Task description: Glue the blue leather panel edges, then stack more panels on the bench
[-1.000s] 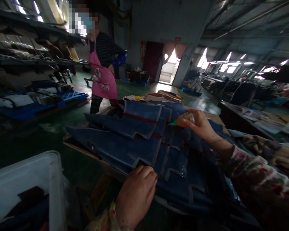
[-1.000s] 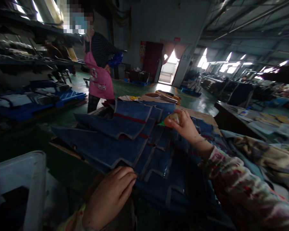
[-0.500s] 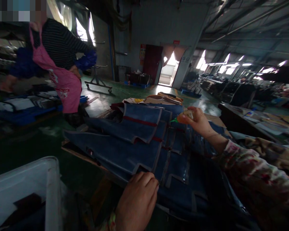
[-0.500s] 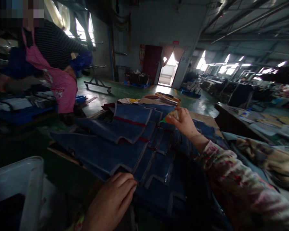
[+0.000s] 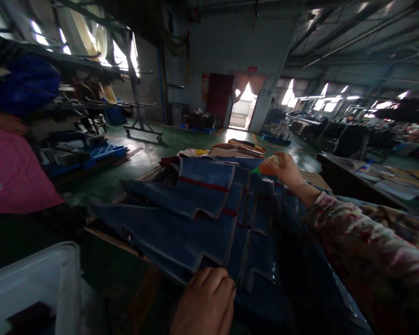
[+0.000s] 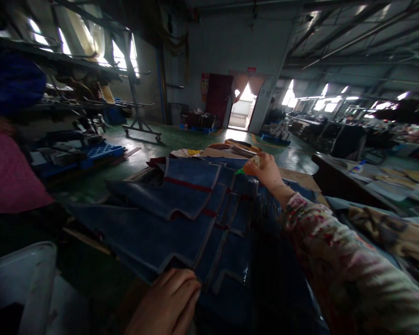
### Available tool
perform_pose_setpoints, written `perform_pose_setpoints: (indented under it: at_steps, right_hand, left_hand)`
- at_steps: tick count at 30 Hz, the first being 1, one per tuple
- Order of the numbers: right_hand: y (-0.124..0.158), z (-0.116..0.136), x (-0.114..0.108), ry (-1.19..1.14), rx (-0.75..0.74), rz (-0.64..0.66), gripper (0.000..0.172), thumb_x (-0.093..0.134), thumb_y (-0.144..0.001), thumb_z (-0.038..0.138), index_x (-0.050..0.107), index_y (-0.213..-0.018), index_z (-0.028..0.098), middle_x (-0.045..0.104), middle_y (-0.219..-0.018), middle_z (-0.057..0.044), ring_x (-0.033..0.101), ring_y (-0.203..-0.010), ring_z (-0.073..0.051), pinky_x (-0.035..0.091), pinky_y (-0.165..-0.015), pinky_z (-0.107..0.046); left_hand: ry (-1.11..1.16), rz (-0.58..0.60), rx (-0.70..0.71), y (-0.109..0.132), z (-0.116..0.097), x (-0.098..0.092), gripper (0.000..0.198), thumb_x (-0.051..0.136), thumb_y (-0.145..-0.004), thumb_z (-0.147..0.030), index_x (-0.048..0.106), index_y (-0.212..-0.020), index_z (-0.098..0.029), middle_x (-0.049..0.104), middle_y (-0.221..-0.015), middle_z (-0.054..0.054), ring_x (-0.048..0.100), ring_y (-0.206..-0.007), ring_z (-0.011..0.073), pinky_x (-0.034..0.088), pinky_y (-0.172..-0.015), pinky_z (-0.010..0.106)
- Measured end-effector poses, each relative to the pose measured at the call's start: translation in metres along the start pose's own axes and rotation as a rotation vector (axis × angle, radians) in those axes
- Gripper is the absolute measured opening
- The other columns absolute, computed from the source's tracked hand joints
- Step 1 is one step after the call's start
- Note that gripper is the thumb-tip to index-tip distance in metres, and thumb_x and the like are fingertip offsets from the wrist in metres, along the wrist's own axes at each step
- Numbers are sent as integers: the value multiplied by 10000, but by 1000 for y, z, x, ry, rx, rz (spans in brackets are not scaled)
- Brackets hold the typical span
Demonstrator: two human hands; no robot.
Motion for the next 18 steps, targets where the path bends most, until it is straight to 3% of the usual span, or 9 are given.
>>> perform_pose_setpoints:
  at_steps: [9,18]
  right_hand:
    - [-22,-10,16,31,163,36,611,551,-735,559,494,-1155,119,521,-1064,-158,541,-960,-263,433,-889,-420]
    - [-28,-15,25,7,190,26,569,558,-727,543,529,-1102,116,562,-1052,-169,531,-1026,-294,437,-896,-434]
  left_hand:
    - [-29,-12,48,5,10,9,171,458,-821,-125,547,-912,-240,623,-900,-19,567,-806,163,477,-698,281]
    - [-102,-81,94,5,17,16,167,473,-797,-116,536,-884,-243,629,-848,-35,580,-755,155,462,-651,279]
Point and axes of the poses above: each hand's wrist, its own y-axis away from the middle knuckle, its own x-axis out of the palm, z = x × y, the point moved 1 cm from there along -y, towards the middle knuckle
